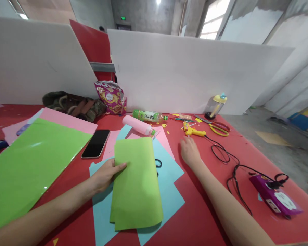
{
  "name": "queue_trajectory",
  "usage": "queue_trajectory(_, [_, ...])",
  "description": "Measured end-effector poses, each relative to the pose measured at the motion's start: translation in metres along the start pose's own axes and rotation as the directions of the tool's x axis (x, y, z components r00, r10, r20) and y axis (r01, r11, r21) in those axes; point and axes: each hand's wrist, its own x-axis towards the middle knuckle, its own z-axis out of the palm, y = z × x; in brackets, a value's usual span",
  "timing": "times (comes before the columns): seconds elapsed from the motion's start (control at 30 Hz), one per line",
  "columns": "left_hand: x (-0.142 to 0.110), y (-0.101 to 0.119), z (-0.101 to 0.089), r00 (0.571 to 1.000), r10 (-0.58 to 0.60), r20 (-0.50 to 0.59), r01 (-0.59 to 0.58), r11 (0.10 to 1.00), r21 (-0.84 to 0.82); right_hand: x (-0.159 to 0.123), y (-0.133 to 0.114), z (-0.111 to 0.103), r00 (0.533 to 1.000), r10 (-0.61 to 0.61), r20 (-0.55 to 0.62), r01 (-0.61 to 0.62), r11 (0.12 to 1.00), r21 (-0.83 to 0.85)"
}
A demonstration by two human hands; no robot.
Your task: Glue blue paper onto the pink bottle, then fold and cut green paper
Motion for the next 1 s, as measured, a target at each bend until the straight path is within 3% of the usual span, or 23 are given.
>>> queue_trajectory(0.1, [0.0,-0.003,0.0,1.0,0.001,0.012,-0.001,1.0,0.019,-0.001,-0.024,-0.002,0.997,-0.074,-0.038,0.076,0.996,0.047])
queue_trajectory(0.17, [0.001,-0.006,-0.001,1.0,-0.008,0.02,0.008,1.0,0.029,0.003,-0.027,0.0,0.997,-0.045,-0.064,0.048,0.998,0.042])
queue_trajectory(0.3, [0.003,-0.011,-0.003,0.999,-0.023,0.022,0.022,0.999,0.043,0.014,-0.006,0.011,0.989,0.129,-0.065,-0.13,0.991,-0.007])
queue_trajectory(0.43, [0.003,-0.011,-0.003,1.0,-0.016,0.022,0.015,0.999,0.045,0.013,0.012,0.02,0.989,0.141,0.049,-0.14,0.99,-0.02])
queue_trajectory(0.6, [0.002,-0.012,-0.003,1.0,-0.012,0.004,0.012,0.999,0.047,0.003,0.011,0.009,0.956,0.287,0.063,-0.287,0.958,-0.006])
queue_trajectory(0.7, [0.003,-0.015,-0.003,1.0,0.002,-0.006,-0.002,0.999,0.046,0.002,0.004,-0.002,0.942,0.334,0.024,-0.335,0.94,0.07])
queue_trajectory(0.83, [0.004,-0.016,-0.002,0.998,0.037,-0.048,-0.036,0.999,0.034,0.0,-0.025,-0.009,0.977,0.21,0.036,-0.21,0.923,0.323])
queue_trajectory(0.93, [0.004,-0.016,0.0,0.994,0.063,-0.089,-0.061,0.998,0.033,-0.008,-0.059,-0.01,0.991,0.089,0.099,-0.129,0.831,0.541])
queue_trajectory(0.97, [0.004,-0.016,0.0,0.994,0.067,-0.085,-0.064,0.997,0.042,-0.012,-0.07,-0.01,0.991,0.045,0.125,-0.115,0.763,0.636])
queue_trajectory(1.0, [0.005,-0.016,0.001,0.995,0.069,-0.078,-0.065,0.996,0.059,-0.016,-0.081,-0.012,0.981,-0.035,0.192,-0.148,0.506,0.849])
